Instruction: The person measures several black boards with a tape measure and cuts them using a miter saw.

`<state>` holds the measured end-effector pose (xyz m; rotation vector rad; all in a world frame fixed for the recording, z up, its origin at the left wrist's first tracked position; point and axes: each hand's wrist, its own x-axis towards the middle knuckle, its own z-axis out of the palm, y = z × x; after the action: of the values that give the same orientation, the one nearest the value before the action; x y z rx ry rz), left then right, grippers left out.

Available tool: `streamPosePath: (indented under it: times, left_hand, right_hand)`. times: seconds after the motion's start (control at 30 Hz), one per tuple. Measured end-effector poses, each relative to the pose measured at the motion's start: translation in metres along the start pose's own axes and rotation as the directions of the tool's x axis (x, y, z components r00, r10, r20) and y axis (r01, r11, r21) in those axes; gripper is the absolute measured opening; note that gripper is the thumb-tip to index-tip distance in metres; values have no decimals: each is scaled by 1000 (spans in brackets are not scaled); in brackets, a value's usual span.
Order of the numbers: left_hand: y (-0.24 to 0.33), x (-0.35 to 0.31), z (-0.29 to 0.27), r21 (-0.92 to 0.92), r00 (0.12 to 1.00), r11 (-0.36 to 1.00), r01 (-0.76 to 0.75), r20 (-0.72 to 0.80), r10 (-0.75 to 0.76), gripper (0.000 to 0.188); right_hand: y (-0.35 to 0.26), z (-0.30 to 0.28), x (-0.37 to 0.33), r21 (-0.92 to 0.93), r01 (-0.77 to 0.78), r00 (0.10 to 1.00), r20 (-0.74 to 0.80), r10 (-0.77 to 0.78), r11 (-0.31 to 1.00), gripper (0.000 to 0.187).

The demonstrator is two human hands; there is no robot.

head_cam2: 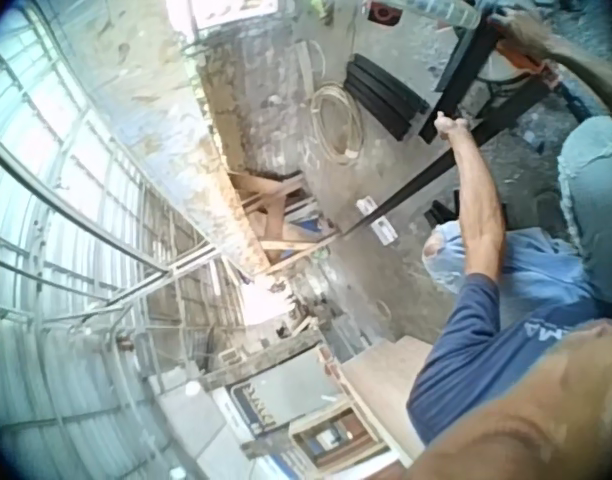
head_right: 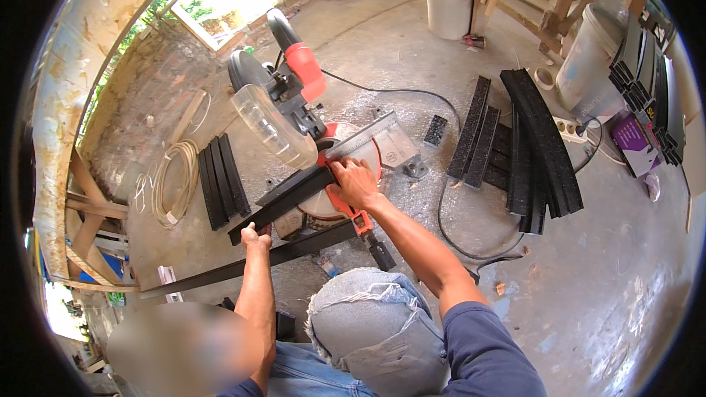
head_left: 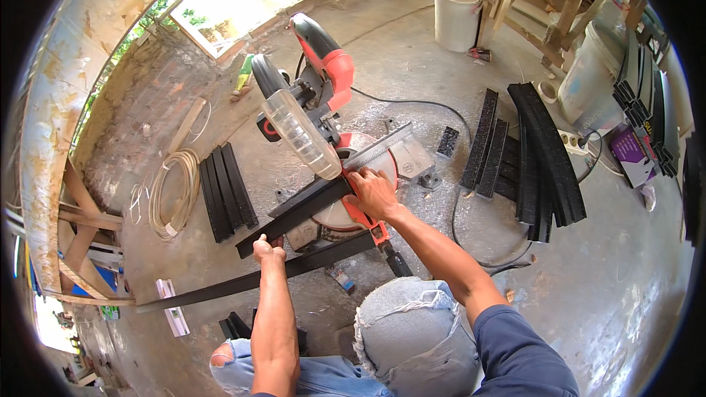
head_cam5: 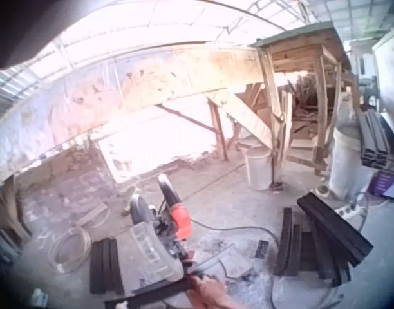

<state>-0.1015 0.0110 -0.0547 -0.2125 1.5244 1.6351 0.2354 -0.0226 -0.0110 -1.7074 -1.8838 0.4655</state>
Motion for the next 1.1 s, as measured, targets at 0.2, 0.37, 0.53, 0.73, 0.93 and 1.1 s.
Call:
streamPosePath:
  times: [0.2,0.37,0.53,0.73,0.93,1.1]
  left_hand:
    - [4,-11,-14,466,993,877,-115,65,95,49]
    - [-20,-102,9,727,358,-6,-686,345,868,64]
    - [-11,-137,34,75,-40,-395,-916,961,274,56]
    - [-41,-119,55,-30,-33,-441,-897,999,-1,44]
    - [-37,-108,41,-40,-56,-463,-886,998,23,44]
    - [-42,-114,47,-39,-52,-484,-874,999,13,42]
  right_hand:
    - [2,19,-2,53,71,991,-113,-65,996,48]
    - [13,15,-3,50,59,993,-109,-54,997,46]
    - [0,9,0,109,26,998,-53,-21,994,40]
    - [9,-32,2,292,129,963,-265,-50,948,14]
    - [-97,-211,59,244,430,586,-808,-63,869,23]
    - [-166,-276,163,-217,-55,970,-243,0,975,48]
